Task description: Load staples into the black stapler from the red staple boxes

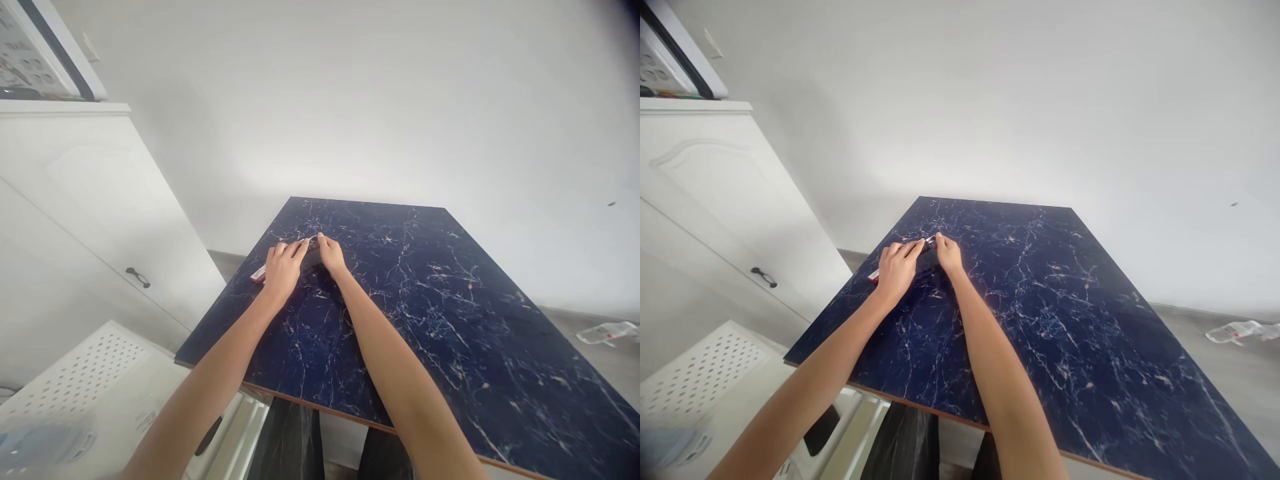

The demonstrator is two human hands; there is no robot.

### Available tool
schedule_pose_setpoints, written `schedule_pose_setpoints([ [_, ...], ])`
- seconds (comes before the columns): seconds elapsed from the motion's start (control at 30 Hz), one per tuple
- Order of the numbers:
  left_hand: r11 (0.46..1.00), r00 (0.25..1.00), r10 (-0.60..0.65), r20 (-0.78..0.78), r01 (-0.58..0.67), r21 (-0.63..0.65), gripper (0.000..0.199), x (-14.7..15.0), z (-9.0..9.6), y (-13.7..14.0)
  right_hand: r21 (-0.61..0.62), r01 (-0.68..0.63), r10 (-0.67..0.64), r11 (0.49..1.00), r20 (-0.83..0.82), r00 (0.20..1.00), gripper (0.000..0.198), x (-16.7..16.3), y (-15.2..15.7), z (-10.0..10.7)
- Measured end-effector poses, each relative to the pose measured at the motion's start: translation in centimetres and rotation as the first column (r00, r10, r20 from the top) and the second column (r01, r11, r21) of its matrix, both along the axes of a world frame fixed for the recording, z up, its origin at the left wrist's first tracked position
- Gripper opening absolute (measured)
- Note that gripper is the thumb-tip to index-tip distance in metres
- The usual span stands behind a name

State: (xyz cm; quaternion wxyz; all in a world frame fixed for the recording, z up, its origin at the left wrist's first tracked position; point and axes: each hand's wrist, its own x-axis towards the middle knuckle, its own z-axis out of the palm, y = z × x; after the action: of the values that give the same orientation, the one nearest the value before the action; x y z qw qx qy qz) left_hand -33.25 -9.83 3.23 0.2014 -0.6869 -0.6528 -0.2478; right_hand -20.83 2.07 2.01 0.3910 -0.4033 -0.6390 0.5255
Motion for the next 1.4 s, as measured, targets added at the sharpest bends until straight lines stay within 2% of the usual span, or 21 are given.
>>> schedule_pose_setpoints([
  [0.07,0.999,0.997,0.027,0.079,-0.029,0.022,0.050,-0.1,-0.3,0.4,0.270,-0.120,0.079,0.955,0.159,0.984,0.029,0.6,-0.5,0.8],
  [0.13,0.996,0.984,0.057,0.169,-0.068,0.063,0.050,-0.1,-0.5,0.9,0.377,-0.286,0.178,0.881,0.296,0.939,0.031,1.2,-0.9,1.9],
  [0.2,0.989,0.967,0.078,0.244,-0.105,0.100,0.050,-0.1,-0.7,1.3,0.375,-0.400,0.264,0.836,0.365,0.893,0.040,1.6,-1.1,2.7],
  [0.3,0.989,0.951,0.078,0.298,-0.112,0.097,0.050,-0.1,-1.1,1.8,0.268,-0.473,0.370,0.839,0.356,0.858,0.042,1.7,-0.7,3.1],
  [0.37,0.997,0.953,0.043,0.298,-0.062,0.052,0.049,0.0,-1.4,2.2,0.170,-0.505,0.411,0.846,0.393,0.822,0.038,1.3,-0.2,2.5],
  [0.4,0.999,0.953,0.024,0.301,-0.033,0.026,0.047,0.0,-1.6,2.4,0.125,-0.499,0.406,0.858,0.431,0.806,0.036,0.9,0.0,2.0],
  [0.47,1.000,0.948,0.012,0.318,-0.010,-0.007,0.043,0.1,-1.9,2.8,0.079,-0.405,0.314,0.911,0.504,0.804,0.034,0.0,0.0,1.0],
  [0.57,1.000,0.950,0.025,0.312,-0.025,-0.004,0.042,-0.5,-1.5,2.9,0.112,-0.207,0.114,0.972,0.544,0.831,0.037,-1.1,-1.0,-0.1],
  [0.67,0.999,0.957,0.052,0.287,-0.049,-0.018,0.043,-3.0,-0.2,2.2,0.170,-0.155,0.035,0.973,0.556,0.830,0.041,-1.4,-2.5,-0.5],
  [0.73,0.986,0.934,0.157,0.321,-0.129,-0.105,0.040,-5.5,0.6,1.6,0.221,-0.178,0.020,0.959,0.573,0.819,0.047,-1.2,-3.4,-0.5],
  [0.8,0.936,0.886,0.338,0.317,-0.280,-0.215,0.039,-7.7,1.0,1.0,0.267,-0.194,-0.003,0.944,0.595,0.804,0.050,-1.3,-3.9,-0.4],
  [0.87,0.869,0.842,0.461,0.282,-0.363,-0.336,0.042,-9.0,1.0,0.6,0.285,-0.167,-0.045,0.944,0.610,0.791,0.047,-1.6,-3.9,-0.3],
  [1.0,0.735,0.871,0.449,0.199,-0.233,-0.637,0.036,-9.3,1.1,0.1,0.242,-0.110,-0.062,0.964,0.608,0.792,0.037,-2.2,-3.0,-0.5],
  [1.07,0.697,0.880,0.453,0.145,-0.248,-0.673,0.033,-9.1,1.7,-0.2,0.217,-0.098,-0.046,0.971,0.575,0.817,0.037,-2.1,-2.5,-0.8],
  [1.13,0.736,0.861,0.495,0.118,-0.344,-0.583,0.033,-8.6,2.5,-0.5,0.139,-0.035,-0.036,0.990,0.477,0.878,0.040,-1.8,-2.2,-1.1],
  [1.2,0.827,0.852,0.498,0.164,-0.409,-0.386,0.034,-7.4,3.2,-0.6,0.001,0.015,-0.014,1.000,0.297,0.955,0.045,-1.4,-1.9,-1.4],
  [1.23,0.873,0.864,0.460,0.202,-0.400,-0.277,0.036,-6.4,3.4,-0.7,-0.061,0.000,0.011,0.998,0.191,0.982,0.049,-1.3,-1.8,-1.6],
  [1.3,0.947,0.917,0.319,0.242,-0.295,-0.128,0.039,-3.8,3.3,-0.5,-0.110,-0.084,0.085,0.990,0.001,0.996,0.062,-1.1,-1.6,-2.0],
  [1.33,0.969,0.943,0.242,0.228,-0.223,-0.107,0.038,-2.3,3.0,-0.5,-0.105,-0.122,0.115,0.987,-0.069,0.991,0.068,-1.0,-1.5,-2.2],
  [1.4,0.983,0.981,0.136,0.141,-0.116,-0.142,0.033,0.3,2.1,-0.3,-0.082,-0.147,0.132,0.986,-0.164,0.978,0.076,-0.9,-1.4,-2.4],
])
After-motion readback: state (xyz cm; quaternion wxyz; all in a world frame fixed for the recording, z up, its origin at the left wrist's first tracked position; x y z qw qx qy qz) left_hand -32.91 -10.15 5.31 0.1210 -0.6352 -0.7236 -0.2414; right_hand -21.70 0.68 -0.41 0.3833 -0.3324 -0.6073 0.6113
